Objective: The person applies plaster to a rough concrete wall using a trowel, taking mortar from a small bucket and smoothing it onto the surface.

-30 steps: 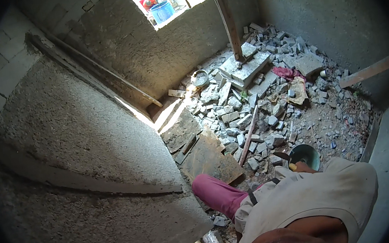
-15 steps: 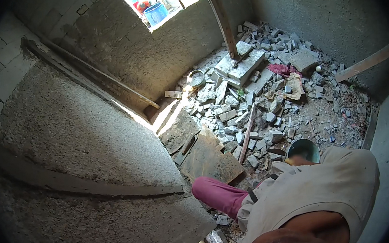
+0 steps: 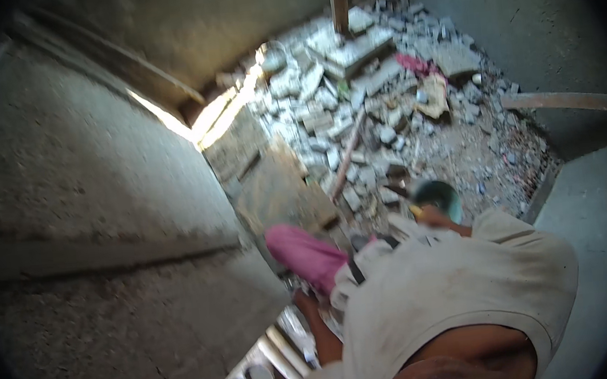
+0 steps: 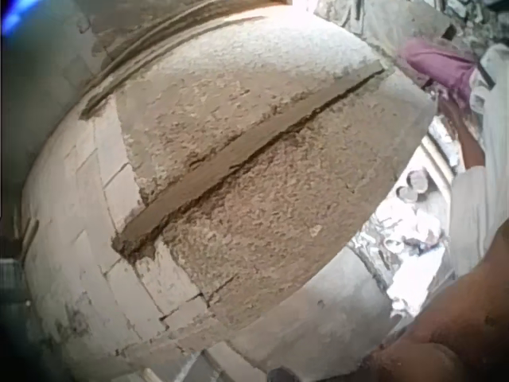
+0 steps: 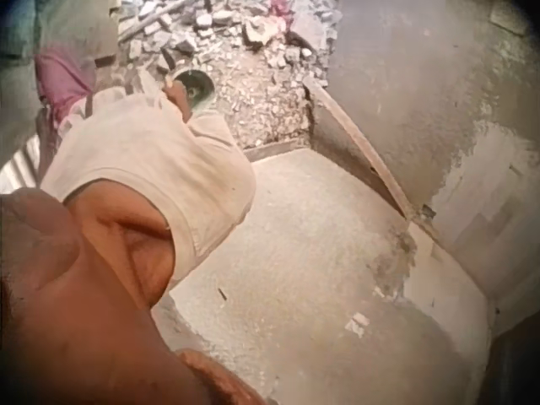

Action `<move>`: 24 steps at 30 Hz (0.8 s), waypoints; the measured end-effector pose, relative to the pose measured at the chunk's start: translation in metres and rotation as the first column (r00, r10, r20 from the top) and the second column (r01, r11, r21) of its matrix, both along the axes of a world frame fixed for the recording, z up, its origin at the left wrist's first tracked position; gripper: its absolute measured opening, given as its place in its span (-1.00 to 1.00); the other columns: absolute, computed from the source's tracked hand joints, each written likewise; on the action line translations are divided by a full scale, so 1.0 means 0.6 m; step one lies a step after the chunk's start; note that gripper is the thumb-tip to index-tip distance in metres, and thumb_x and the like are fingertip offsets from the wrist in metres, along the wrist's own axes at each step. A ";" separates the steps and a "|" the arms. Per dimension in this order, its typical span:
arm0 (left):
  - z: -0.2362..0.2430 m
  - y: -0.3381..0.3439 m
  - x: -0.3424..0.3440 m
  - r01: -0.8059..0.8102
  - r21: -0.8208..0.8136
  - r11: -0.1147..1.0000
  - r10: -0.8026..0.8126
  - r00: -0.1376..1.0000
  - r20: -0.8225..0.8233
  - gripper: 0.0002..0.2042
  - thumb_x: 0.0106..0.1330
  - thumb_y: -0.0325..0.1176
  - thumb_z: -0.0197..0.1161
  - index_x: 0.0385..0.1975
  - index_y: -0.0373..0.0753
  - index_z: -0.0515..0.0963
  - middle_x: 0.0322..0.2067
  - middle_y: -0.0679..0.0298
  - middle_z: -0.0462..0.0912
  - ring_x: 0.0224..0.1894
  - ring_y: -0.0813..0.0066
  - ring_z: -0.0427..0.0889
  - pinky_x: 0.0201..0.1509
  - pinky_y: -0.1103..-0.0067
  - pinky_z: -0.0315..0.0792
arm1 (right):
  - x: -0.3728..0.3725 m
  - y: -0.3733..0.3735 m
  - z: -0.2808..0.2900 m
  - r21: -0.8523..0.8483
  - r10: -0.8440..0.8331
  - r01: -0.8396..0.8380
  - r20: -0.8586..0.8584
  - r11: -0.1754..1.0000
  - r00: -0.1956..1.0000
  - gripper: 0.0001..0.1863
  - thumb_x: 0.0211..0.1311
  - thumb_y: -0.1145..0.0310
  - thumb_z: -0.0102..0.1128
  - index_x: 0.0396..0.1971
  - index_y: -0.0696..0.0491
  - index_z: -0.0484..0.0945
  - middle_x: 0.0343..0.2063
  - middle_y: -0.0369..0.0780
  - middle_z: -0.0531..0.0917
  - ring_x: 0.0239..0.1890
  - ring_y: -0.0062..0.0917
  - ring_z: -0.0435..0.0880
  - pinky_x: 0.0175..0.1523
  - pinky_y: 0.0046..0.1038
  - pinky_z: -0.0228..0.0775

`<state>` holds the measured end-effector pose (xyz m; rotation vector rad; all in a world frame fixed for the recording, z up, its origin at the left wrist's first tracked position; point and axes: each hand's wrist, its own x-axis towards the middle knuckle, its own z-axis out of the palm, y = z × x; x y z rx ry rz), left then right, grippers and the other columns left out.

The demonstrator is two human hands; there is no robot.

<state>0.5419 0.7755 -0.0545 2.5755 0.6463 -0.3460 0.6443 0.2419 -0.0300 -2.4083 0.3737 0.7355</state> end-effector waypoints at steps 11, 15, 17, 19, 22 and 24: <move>-0.006 0.034 0.120 -0.815 -0.545 0.199 0.353 0.578 -0.736 -0.11 0.18 0.40 0.02 0.40 -0.03 0.04 0.31 0.14 0.18 0.21 0.05 0.32 0.12 0.10 0.28 | 0.000 0.062 -0.141 0.213 -0.255 0.238 0.059 0.948 0.965 -0.55 -0.07 0.07 0.35 -0.33 0.17 0.61 -0.31 0.06 0.66 -0.24 -0.03 0.65 -0.20 -0.13 0.43; -0.013 0.067 0.244 -0.838 -0.498 0.222 0.353 0.545 -0.760 -0.08 0.15 0.44 0.00 0.42 0.01 -0.01 0.35 0.15 0.09 0.26 0.01 0.24 0.18 0.06 0.21 | 0.106 0.126 -0.107 -0.069 -0.304 0.296 -0.190 0.953 0.933 -0.53 -0.02 0.05 0.31 -0.27 0.16 0.63 -0.30 0.06 0.68 -0.16 -0.08 0.67 -0.13 -0.17 0.47; -0.011 0.078 0.323 -0.847 -0.492 0.203 0.308 0.532 -0.788 -0.07 0.14 0.46 -0.02 0.43 0.04 -0.04 0.37 0.15 0.05 0.29 -0.01 0.21 0.21 0.04 0.18 | 0.172 0.137 -0.118 -0.215 -0.370 0.333 -0.166 0.918 0.914 -0.45 -0.06 -0.01 0.35 -0.30 0.22 0.63 -0.37 0.06 0.68 -0.24 -0.10 0.69 -0.18 -0.16 0.48; -0.010 0.106 0.391 -0.866 -0.476 0.152 0.309 0.499 -0.810 -0.06 0.12 0.48 -0.03 0.43 0.06 -0.06 0.39 0.15 0.01 0.31 -0.03 0.17 0.24 0.02 0.15 | 0.283 0.197 -0.084 -0.182 -0.411 0.386 -0.130 0.904 0.902 -0.51 -0.08 0.05 0.40 -0.37 0.22 0.63 -0.46 0.02 0.68 -0.36 -0.18 0.70 -0.31 -0.16 0.46; 0.002 0.172 0.532 -0.885 -0.465 -0.031 0.342 0.428 -0.837 -0.04 0.11 0.51 -0.05 0.44 0.09 -0.10 0.42 0.15 -0.06 0.35 -0.05 0.12 0.28 -0.01 0.09 | 0.488 0.314 0.023 0.132 -0.592 0.635 -0.259 0.761 0.763 -0.67 -0.03 0.19 0.37 -0.41 0.18 0.62 -0.59 -0.18 0.64 -0.58 -0.45 0.62 -0.50 -0.34 0.39; 0.047 0.221 0.679 -0.829 -0.512 -0.223 0.357 0.420 -0.835 -0.02 0.09 0.53 -0.07 0.45 0.12 -0.12 0.44 0.15 -0.10 0.38 -0.07 0.08 0.31 -0.03 0.06 | 0.571 0.340 0.036 0.145 -0.528 0.522 0.005 0.841 0.849 -0.69 0.00 0.22 0.36 -0.40 0.17 0.60 -0.63 -0.22 0.62 -0.64 -0.55 0.58 -0.55 -0.41 0.34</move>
